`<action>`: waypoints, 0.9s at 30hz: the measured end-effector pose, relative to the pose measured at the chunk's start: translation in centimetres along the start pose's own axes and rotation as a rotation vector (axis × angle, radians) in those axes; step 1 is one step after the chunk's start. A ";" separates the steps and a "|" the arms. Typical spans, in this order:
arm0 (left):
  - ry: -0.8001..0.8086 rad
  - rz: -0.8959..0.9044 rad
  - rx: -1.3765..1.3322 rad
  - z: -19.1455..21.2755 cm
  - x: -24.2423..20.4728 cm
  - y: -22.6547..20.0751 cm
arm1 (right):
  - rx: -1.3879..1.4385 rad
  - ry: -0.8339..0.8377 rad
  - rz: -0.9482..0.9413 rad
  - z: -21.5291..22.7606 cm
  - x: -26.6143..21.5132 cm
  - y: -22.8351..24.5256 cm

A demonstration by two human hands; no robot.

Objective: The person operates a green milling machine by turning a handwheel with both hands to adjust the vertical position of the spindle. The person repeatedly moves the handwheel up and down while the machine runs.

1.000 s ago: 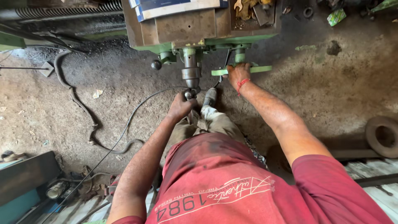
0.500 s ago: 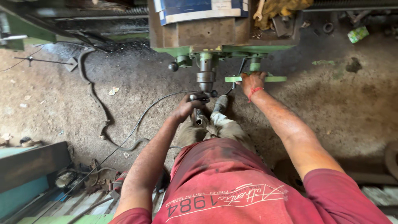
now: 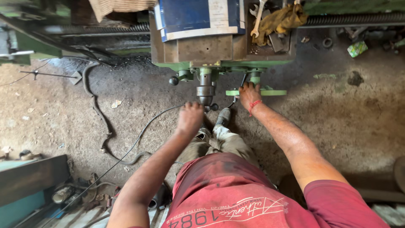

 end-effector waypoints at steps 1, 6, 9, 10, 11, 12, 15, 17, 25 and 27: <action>0.026 -0.036 0.168 0.3 0.2 -1.3 | 0.034 0.045 0.036 -0.5 0.1 0.3; 0.019 -0.040 0.277 1.2 0.8 -2.2 | 0.085 0.132 0.174 -1.2 1.1 1.4; -0.057 -0.018 0.175 1.2 0.6 -1.4 | 0.071 0.185 0.187 -1.6 0.9 2.3; -0.067 -0.029 0.186 1.3 0.6 -1.2 | 0.078 0.161 0.200 -1.4 0.9 2.5; -0.083 -0.034 0.195 1.4 0.7 -1.2 | 0.079 0.133 0.217 -1.2 0.9 2.4; -0.093 -0.036 0.179 1.5 0.7 -1.2 | 0.066 0.120 0.217 -1.1 0.8 2.4; -0.127 -0.026 0.118 1.9 0.5 -1.0 | 0.022 0.094 0.231 -1.0 0.8 2.6; -0.155 -0.018 0.061 1.8 0.2 -0.7 | -0.007 0.108 0.240 -1.2 0.8 2.8; -0.268 -0.043 -0.032 1.0 0.5 0.1 | -0.064 0.061 0.221 -2.8 1.7 4.0; -0.264 -0.043 -0.072 0.9 0.4 0.4 | -0.059 0.048 0.218 -2.9 1.7 4.4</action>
Point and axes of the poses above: each hand's wrist, its own x-axis towards the middle knuckle, its own z-axis out of the back of the hand, y = z × x, the point moved 5 cm from there along x, towards the middle knuckle, and after that the axes turned 2 degrees about x, right-handed, at the moved point
